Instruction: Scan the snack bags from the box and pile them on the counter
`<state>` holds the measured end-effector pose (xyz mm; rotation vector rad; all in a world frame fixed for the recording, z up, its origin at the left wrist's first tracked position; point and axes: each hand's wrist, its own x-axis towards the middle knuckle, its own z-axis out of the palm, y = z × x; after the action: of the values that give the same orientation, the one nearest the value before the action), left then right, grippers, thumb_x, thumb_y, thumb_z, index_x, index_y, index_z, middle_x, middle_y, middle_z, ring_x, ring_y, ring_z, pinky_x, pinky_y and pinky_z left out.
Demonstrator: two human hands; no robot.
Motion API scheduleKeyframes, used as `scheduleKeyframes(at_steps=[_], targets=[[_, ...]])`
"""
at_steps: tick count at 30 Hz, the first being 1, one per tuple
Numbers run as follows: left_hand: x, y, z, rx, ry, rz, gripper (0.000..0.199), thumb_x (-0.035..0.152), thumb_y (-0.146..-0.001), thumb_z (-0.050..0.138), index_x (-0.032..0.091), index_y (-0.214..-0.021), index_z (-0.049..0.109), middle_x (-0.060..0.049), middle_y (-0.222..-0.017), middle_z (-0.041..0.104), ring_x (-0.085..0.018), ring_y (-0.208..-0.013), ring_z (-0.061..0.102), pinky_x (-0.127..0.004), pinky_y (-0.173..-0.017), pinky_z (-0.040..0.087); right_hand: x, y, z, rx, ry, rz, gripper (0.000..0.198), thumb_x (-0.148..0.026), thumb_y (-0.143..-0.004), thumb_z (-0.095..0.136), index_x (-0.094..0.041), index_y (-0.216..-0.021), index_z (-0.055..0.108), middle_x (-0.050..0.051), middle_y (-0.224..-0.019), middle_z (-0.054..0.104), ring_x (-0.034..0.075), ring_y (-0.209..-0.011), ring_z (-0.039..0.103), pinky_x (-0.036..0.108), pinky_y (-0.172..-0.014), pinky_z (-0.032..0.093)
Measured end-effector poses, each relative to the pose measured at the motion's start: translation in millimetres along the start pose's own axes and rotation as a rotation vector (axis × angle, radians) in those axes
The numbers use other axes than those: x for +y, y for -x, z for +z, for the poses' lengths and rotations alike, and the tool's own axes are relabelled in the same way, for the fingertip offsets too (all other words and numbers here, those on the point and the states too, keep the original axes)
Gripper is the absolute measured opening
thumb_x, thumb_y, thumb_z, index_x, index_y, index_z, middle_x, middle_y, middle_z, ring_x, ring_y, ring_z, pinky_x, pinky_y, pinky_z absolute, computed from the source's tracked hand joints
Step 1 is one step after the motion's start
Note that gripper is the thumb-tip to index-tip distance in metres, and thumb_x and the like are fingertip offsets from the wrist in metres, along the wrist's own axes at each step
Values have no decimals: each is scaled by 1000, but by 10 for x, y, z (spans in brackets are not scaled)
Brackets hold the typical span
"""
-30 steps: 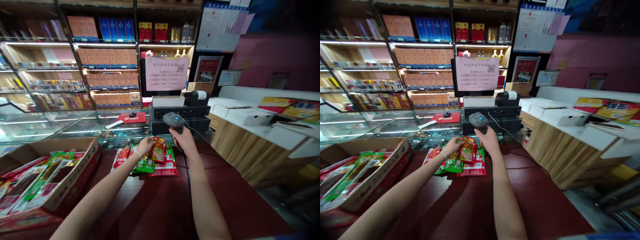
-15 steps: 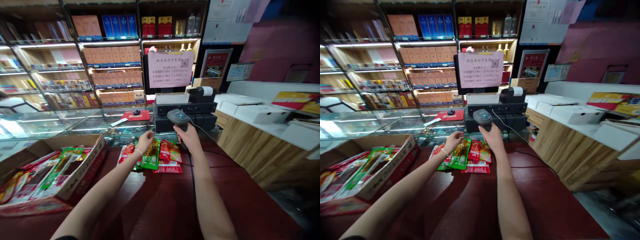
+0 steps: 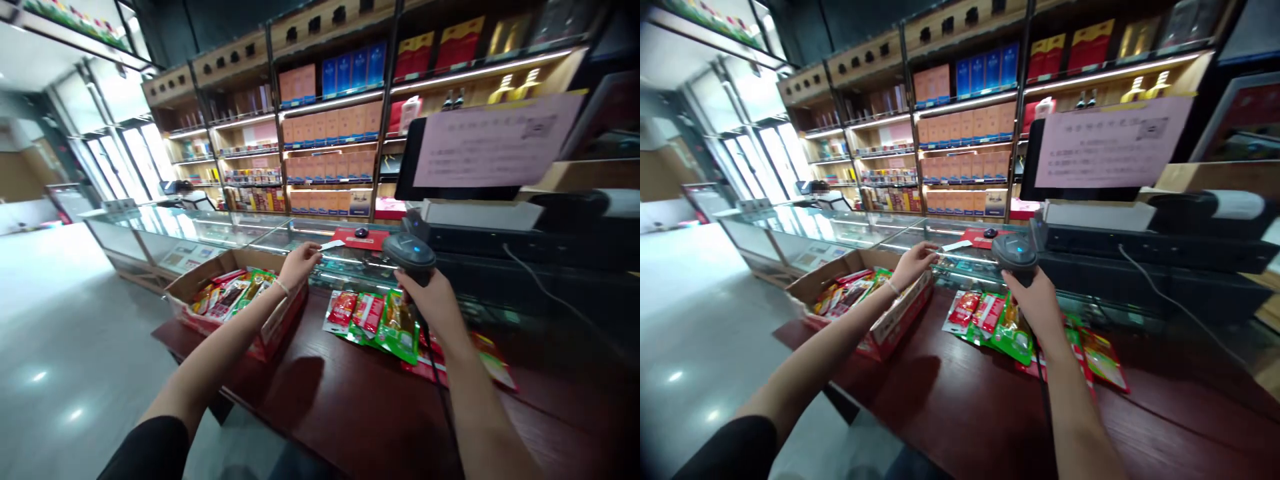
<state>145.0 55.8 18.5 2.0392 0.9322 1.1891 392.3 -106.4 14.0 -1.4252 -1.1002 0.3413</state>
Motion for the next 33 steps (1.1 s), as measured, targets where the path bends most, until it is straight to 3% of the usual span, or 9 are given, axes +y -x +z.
scheduleKeyframes(at_steps=[7,12,17,23,29,33], targets=[[-713,198,-1137,204,-81,-213,28,31,-80,60,17,-104,62,-6,-87,71,-18,-77,70,-22,-58,53,-339,52,1090,-178,-151,-50,32,-46,-73,70,-19,-86,58,0,-58,63,16,-46,58,27,-46,47],[-1234,382,-1534,201,-135,-349,31,36,-79,63,17,-103,62,-7,-87,71,-17,-72,69,-22,-55,52,-428,145,1687,-314,-226,-31,30,-45,-73,68,-21,-87,56,-2,-54,60,17,-44,58,28,-43,49],[-1507,501,-1579,62,-267,-458,31,42,-81,59,17,-97,63,-6,-81,71,-17,-70,68,-22,-55,50,-369,205,1927,-366,-174,-40,28,-44,-75,66,-21,-85,55,-2,-50,59,18,-42,58,28,-42,48],[-1473,539,-1415,-355,-866,-364,45,62,-68,64,19,-78,67,-9,-77,70,-27,-79,67,-30,-67,47,-255,171,1919,-388,-52,-70,27,-44,-77,64,-20,-88,58,0,-54,62,18,-43,59,29,-45,48],[-1384,635,-1180,-491,-1033,-327,92,72,-48,73,11,-115,57,-26,-114,61,-38,-102,62,-39,-84,46,-204,151,1885,-389,-93,-45,30,-47,-77,64,-22,-90,57,-2,-51,60,18,-41,58,29,-44,49],[-1367,614,-1196,-480,-1081,-353,88,63,-55,75,7,-119,53,-30,-115,58,-41,-103,61,-42,-83,46,-248,156,1854,-382,-98,-29,29,-45,-76,65,-22,-90,56,-2,-51,60,19,-41,59,29,-43,48]])
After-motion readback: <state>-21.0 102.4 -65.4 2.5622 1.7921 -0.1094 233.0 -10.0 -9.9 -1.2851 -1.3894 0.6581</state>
